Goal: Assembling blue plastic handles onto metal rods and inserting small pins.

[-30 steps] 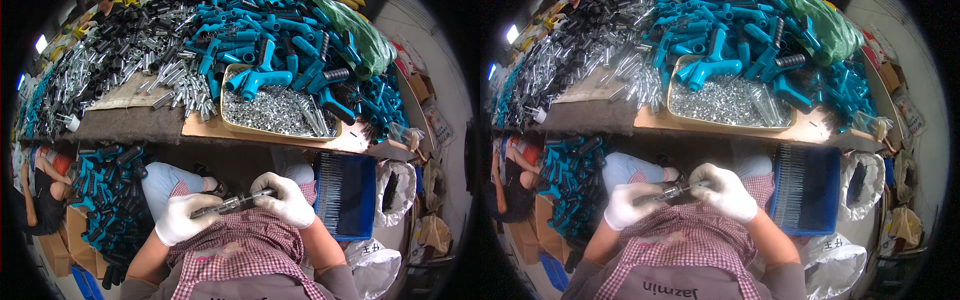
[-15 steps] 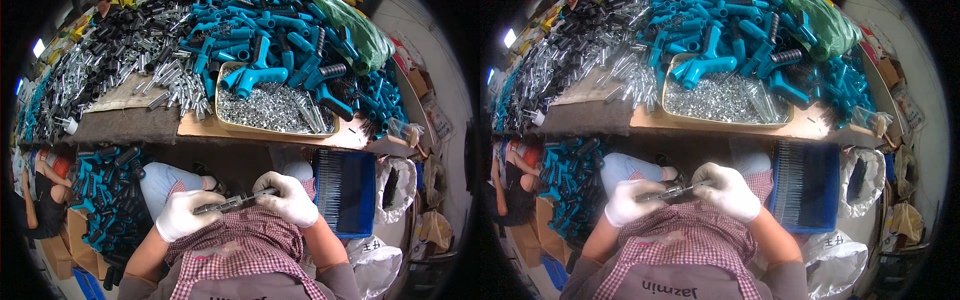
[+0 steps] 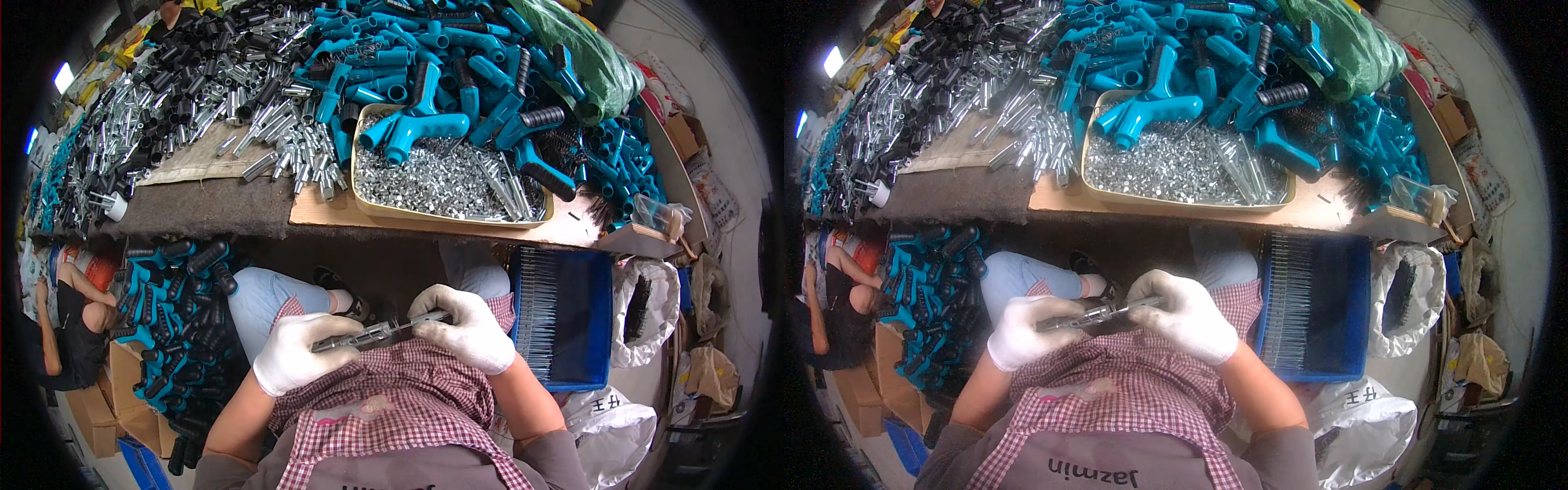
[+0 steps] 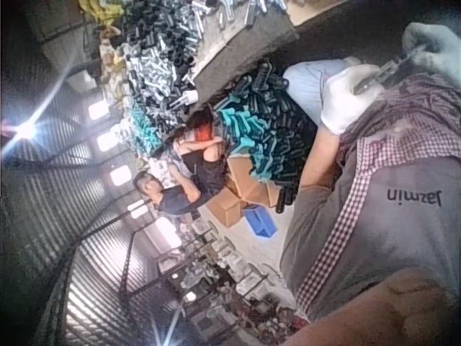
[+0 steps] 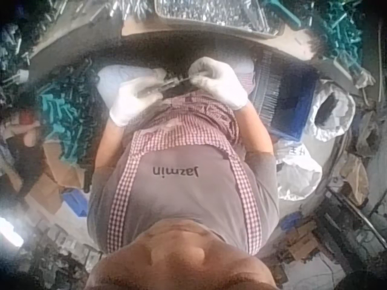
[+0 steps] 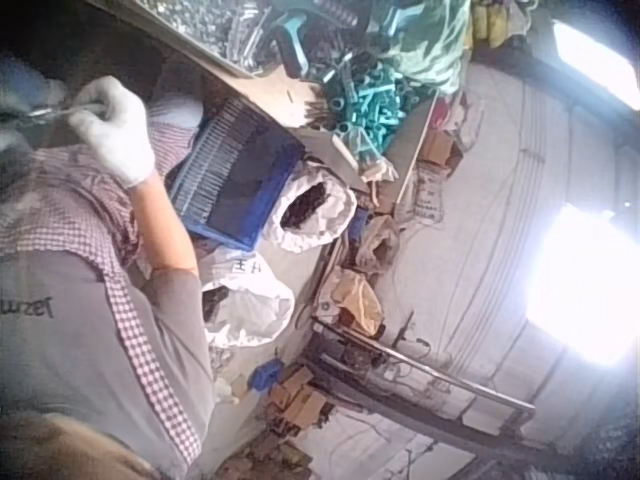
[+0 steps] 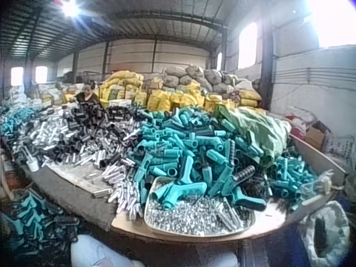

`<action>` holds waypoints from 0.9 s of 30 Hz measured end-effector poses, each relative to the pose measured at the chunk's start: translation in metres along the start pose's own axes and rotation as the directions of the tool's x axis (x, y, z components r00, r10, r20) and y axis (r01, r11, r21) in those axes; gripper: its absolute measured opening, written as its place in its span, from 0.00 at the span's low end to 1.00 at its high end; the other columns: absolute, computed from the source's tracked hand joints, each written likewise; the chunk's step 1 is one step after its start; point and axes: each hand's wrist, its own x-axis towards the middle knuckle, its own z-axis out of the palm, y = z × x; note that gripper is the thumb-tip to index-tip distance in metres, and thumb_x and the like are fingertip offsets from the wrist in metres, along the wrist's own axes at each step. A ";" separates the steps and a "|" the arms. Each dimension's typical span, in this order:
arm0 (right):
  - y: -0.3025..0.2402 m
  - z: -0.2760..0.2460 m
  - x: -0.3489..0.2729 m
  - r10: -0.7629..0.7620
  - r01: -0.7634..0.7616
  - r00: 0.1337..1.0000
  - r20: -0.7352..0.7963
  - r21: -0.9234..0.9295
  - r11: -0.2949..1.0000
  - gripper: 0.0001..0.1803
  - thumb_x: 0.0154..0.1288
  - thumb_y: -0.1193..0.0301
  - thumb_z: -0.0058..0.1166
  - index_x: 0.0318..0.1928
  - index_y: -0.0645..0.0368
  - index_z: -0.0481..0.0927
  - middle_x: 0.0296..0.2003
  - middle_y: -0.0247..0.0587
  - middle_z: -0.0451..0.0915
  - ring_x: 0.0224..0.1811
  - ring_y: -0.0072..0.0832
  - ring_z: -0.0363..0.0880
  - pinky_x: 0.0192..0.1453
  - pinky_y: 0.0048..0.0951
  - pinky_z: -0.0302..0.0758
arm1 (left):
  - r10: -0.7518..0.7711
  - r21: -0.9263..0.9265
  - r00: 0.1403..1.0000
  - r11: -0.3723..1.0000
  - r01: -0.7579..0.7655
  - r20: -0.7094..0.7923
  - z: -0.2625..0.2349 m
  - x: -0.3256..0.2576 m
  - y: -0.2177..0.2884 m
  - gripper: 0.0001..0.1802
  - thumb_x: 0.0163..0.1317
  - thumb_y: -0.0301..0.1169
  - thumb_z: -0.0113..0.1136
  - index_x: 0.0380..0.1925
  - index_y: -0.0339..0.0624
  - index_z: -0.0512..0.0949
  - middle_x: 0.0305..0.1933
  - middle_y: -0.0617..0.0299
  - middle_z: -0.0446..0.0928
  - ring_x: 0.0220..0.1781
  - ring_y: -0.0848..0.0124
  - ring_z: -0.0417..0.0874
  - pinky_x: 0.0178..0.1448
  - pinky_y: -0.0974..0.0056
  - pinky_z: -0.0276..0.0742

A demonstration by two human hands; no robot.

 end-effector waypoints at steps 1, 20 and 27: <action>0.002 0.000 0.001 0.007 -0.007 1.000 -0.001 0.030 1.000 0.12 0.62 0.73 0.60 0.45 0.66 0.79 0.37 0.41 0.82 0.37 0.23 0.81 0.43 0.27 0.79 | 0.001 0.000 1.000 1.000 -0.001 0.000 0.000 0.000 -0.001 0.18 0.47 0.29 0.75 0.40 0.36 0.85 0.37 0.53 0.85 0.37 0.59 0.88 0.43 0.62 0.83; 0.053 0.021 0.012 -0.231 0.224 0.973 -0.024 0.363 0.905 0.29 0.78 0.52 0.41 0.59 0.68 0.73 0.48 0.49 0.81 0.49 0.32 0.82 0.55 0.32 0.79 | -0.125 -0.056 0.992 0.991 0.124 -0.028 0.011 0.003 0.003 0.17 0.48 0.28 0.73 0.41 0.36 0.85 0.35 0.52 0.85 0.34 0.64 0.88 0.41 0.66 0.81; 0.051 0.032 0.016 -0.186 0.153 0.979 0.077 0.321 0.935 0.31 0.78 0.52 0.40 0.59 0.72 0.72 0.50 0.54 0.80 0.52 0.38 0.82 0.59 0.39 0.79 | -0.180 -0.153 0.984 0.973 0.175 -0.014 0.018 0.007 0.008 0.17 0.51 0.27 0.72 0.42 0.36 0.85 0.35 0.52 0.85 0.34 0.66 0.88 0.42 0.66 0.81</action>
